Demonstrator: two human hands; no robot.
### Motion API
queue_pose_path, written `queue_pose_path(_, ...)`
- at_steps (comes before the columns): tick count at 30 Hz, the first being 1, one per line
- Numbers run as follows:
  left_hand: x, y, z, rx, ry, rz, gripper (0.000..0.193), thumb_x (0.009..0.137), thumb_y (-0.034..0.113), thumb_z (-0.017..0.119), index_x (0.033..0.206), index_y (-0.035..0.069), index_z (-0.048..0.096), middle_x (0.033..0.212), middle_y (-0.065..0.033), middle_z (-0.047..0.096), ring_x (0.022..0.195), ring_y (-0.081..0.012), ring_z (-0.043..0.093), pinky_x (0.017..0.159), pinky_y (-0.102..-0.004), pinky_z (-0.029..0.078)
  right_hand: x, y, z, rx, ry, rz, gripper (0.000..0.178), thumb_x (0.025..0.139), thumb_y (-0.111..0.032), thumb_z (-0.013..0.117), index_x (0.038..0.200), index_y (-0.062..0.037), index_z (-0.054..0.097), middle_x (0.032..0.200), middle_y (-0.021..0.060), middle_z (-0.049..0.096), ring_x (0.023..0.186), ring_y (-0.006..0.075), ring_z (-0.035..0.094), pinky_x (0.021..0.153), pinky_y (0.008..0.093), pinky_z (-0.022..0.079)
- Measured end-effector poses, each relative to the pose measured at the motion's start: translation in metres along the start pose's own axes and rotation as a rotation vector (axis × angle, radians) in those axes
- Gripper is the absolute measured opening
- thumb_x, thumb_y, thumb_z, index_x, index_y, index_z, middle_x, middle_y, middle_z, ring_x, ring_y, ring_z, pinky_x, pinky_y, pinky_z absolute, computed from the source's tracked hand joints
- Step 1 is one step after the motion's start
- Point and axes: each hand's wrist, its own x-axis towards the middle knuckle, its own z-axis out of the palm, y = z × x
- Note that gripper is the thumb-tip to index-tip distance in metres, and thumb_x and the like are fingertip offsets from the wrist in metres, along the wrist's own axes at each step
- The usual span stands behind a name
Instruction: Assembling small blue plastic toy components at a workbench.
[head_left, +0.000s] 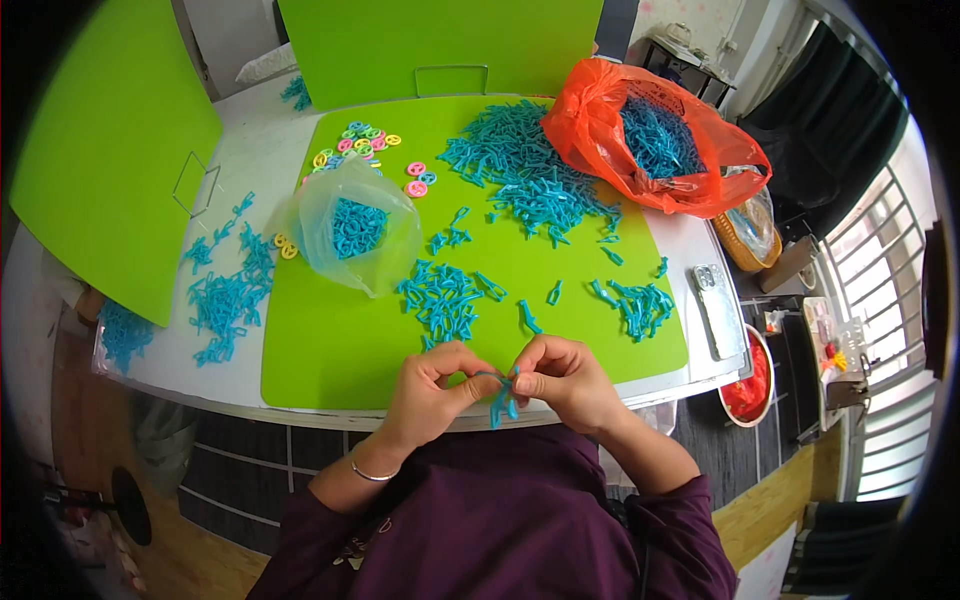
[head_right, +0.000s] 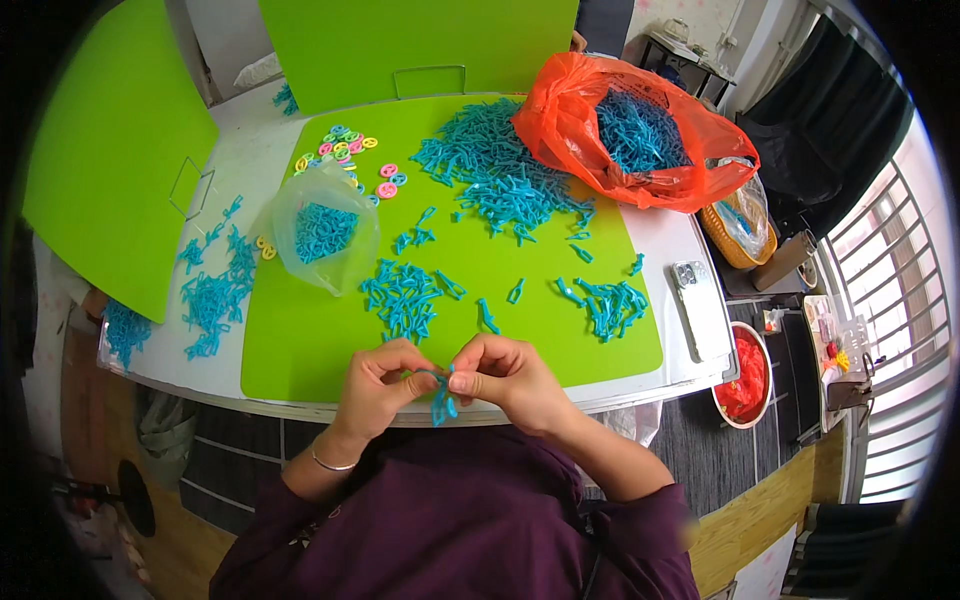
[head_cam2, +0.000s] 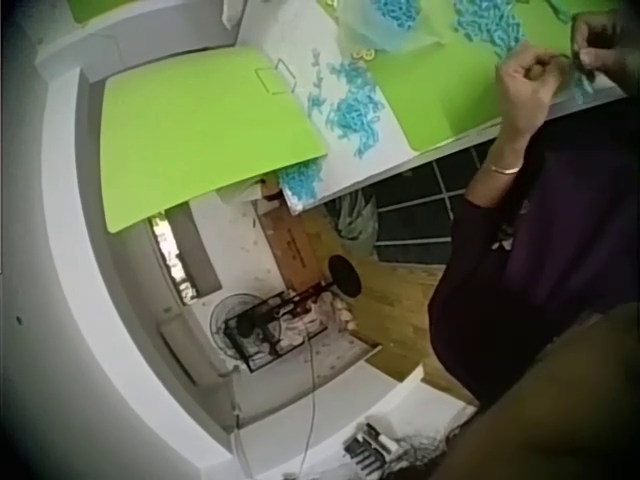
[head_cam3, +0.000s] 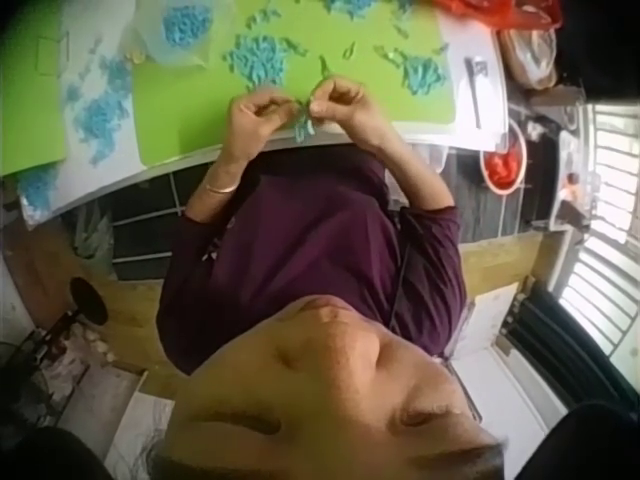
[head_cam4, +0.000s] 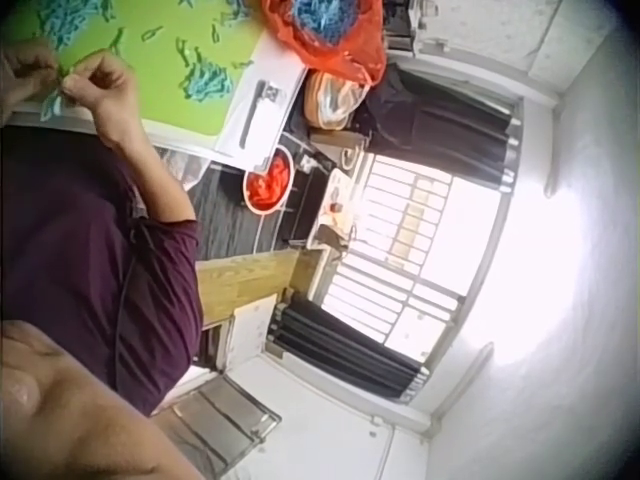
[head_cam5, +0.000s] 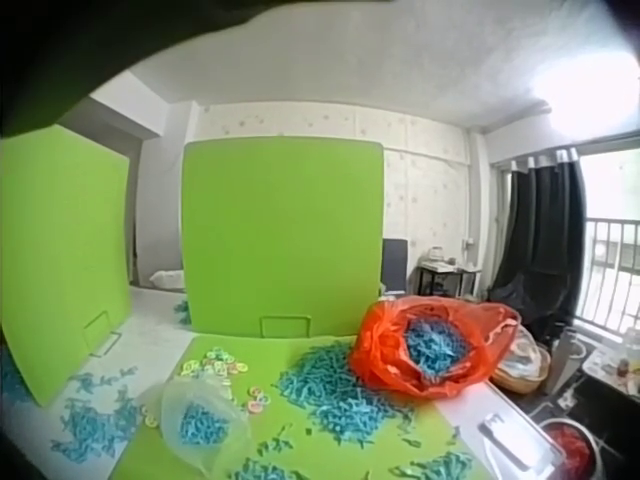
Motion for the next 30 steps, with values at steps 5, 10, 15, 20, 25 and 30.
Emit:
queue_pose_path(5, -0.007, 0.006, -0.021, 0.219, 0.244, 0.086, 0.008, 0.077, 0.005, 0.068, 0.084, 0.002, 0.068, 0.08, -0.0048, 0.063, 0.076, -0.0123, 0.056, 0.069, -0.0246, 0.043, 0.013, 0.012, 0.006, -0.065, 0.084, 0.0, 0.014, 0.085, -0.011, 0.061, 0.096, -0.0014, 0.06, 0.08, 0.0047, 0.061, 0.069, 0.0116, 0.057, 0.064, 0.0249, 0.047)
queue_pose_path(10, -0.03, 0.027, -0.124, 0.637, 0.836, 0.24, 0.016, 0.082, 0.007, 0.063, 0.096, 0.001, 0.066, 0.093, -0.0094, 0.064, 0.09, -0.0193, 0.059, 0.083, -0.0294, 0.044, 0.011, 0.002, -0.018, -1.161, 0.343, -0.415, 0.024, 0.084, -0.012, 0.06, 0.107, -0.0057, 0.06, 0.086, 0.01, 0.059, 0.077, 0.022, 0.057, 0.068, 0.0326, 0.046)
queue_pose_path(15, -0.036, 0.03, -0.185, 1.035, 1.023, 0.188, 0.026, 0.086, 0.012, 0.059, 0.109, -0.001, 0.061, 0.109, -0.0133, 0.06, 0.102, -0.0216, 0.055, 0.089, -0.0308, 0.041, 0.014, -0.005, -0.034, -1.706, 0.563, -0.536, 0.03, 0.078, -0.014, 0.064, 0.106, -0.0073, 0.061, 0.094, 0.0126, 0.058, 0.087, 0.0292, 0.054, 0.075, 0.0366, 0.045)
queue_pose_path(20, -0.011, 0.03, -0.139, 1.181, 0.973, 0.381, 0.03, 0.081, 0.01, 0.065, 0.11, 0.004, 0.061, 0.117, -0.0134, 0.054, 0.11, -0.0277, 0.049, 0.094, -0.037, 0.038, 0.004, -0.001, -0.045, -1.668, 0.524, -0.492, 0.026, 0.076, -0.012, 0.065, 0.102, -0.0068, 0.063, 0.088, 0.0107, 0.059, 0.085, 0.0278, 0.055, 0.074, 0.0354, 0.045)
queue_pose_path(25, 0.011, 0.02, -0.053, 1.039, 0.517, 0.405, 0.026, 0.075, 0.007, 0.067, 0.101, 0.007, 0.065, 0.105, -0.0107, 0.059, 0.1, -0.0271, 0.052, 0.087, -0.036, 0.042, -0.005, -0.008, -0.039, -1.384, 0.583, -0.391, 0.017, 0.075, -0.003, 0.064, 0.092, -0.004, 0.065, 0.081, 0.0095, 0.06, 0.078, 0.025, 0.059, 0.068, 0.0319, 0.047)
queue_pose_path(30, 0.03, 0.009, 0.02, 1.055, 0.046, 0.409, 0.029, 0.077, 0.007, 0.063, 0.106, 0.008, 0.063, 0.1, -0.009, 0.06, 0.092, -0.0273, 0.054, 0.086, -0.0388, 0.042, -0.01, -0.013, -0.036, -1.123, 0.606, -0.362, 0.015, 0.076, 0.0, 0.064, 0.091, -0.0028, 0.065, 0.086, 0.0088, 0.062, 0.071, 0.0193, 0.06, 0.061, 0.0271, 0.047)
